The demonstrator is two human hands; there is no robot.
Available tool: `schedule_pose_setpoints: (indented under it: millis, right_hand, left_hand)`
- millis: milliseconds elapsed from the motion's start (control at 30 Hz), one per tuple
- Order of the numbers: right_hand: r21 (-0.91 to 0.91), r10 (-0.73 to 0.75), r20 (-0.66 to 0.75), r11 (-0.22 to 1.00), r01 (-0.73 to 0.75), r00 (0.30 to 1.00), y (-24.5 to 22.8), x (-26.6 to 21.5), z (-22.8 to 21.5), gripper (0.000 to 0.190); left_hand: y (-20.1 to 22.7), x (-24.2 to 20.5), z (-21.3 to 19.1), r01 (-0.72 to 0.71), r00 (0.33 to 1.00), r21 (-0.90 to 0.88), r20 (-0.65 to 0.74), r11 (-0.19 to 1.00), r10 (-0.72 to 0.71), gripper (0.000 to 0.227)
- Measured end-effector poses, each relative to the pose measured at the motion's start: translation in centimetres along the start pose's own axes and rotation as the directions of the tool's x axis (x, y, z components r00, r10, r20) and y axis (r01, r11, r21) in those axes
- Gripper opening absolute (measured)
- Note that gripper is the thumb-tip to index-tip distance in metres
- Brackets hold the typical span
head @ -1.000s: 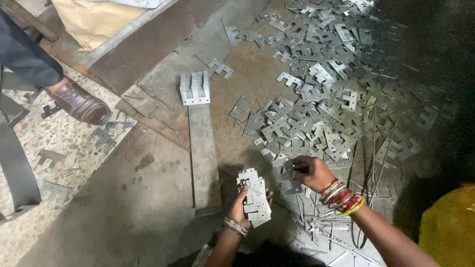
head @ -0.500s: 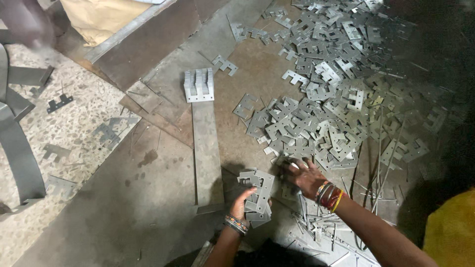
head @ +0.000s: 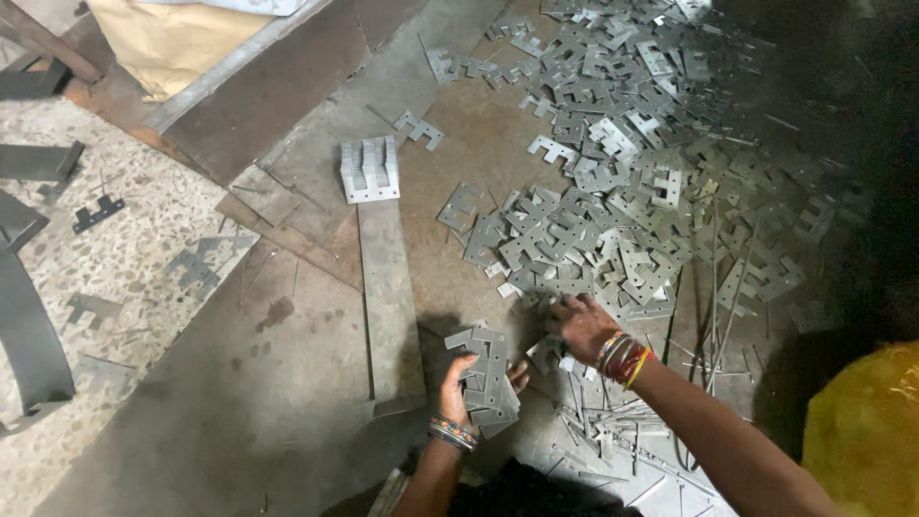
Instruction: The person sits on the floor and sorts a large pile of small, silver metal brackets. They pick up the brackets one by one or in small groups, align them, and stack them into neat piles on a flat metal bar placed on the floor.
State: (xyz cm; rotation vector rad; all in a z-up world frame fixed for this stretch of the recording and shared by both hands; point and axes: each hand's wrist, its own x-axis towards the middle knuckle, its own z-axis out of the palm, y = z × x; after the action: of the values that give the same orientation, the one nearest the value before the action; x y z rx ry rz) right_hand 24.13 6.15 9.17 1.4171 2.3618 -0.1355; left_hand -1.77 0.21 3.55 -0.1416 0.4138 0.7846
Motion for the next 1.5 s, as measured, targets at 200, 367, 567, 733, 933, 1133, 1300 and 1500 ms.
schedule_pose_setpoints:
  millis: [200, 367, 567, 733, 933, 1133, 1300, 1500]
  right_hand:
    - [0.633, 0.364, 0.079, 0.701, -0.329, 0.928, 2.6, -1.2, -3.1, 0.027]
    - [0.925, 0.273, 0.189, 0.273, -0.264, 0.943, 3.0, -1.6, -1.5, 0.038]
    - [0.376, 0.555, -0.011, 0.773, -0.511, 0.832, 2.7, 1.5, 4.5, 0.057]
    - [0.695, 0.584, 0.035, 0.568, -0.440, 0.811, 4.3, 1.4, 4.0, 0.039]
    - [0.886, 0.412, -0.155, 0.460, -0.058, 0.898, 0.4, -3.6, -2.1, 0.023]
    - [0.994, 0.222, -0.091, -0.033, 0.101, 0.971, -2.5, -5.0, -3.6, 0.016]
    - [0.986, 0.210, 0.015, -0.163, 0.020, 0.978, -1.7, -4.9, -3.6, 0.023]
    - [0.959, 0.113, 0.027, -0.285, 0.006, 0.993, -1.8, -5.2, -4.1, 0.044]
  left_hand:
    - [0.2, 0.4, -1.0, -0.070, 0.997, 0.008, 0.039, 0.997, 0.070, 0.060]
    - [0.2, 0.8, -2.0, -0.066, 0.985, 0.059, 0.163, 0.996, 0.056, 0.060]
    - [0.4, 1.1, -2.5, 0.113, 0.990, 0.098, 0.068, 0.989, -0.120, 0.053]
    - [0.4, 1.2, -2.2, 0.063, 0.998, 0.048, 0.016, 0.997, -0.064, 0.058]
    - [0.0, 1.6, -2.2, 0.003, 0.997, 0.097, 0.073, 0.995, -0.010, 0.060]
    - [-1.4, 2.7, -3.4, -0.024, 1.000, 0.165, 0.016, 0.986, 0.022, 0.059]
    - [-1.7, 3.1, -4.2, -0.022, 1.000, 0.126, 0.018, 0.992, 0.020, 0.063]
    - [-1.7, 2.9, -3.3, -0.040, 0.999, 0.058, -0.029, 0.997, 0.042, 0.072]
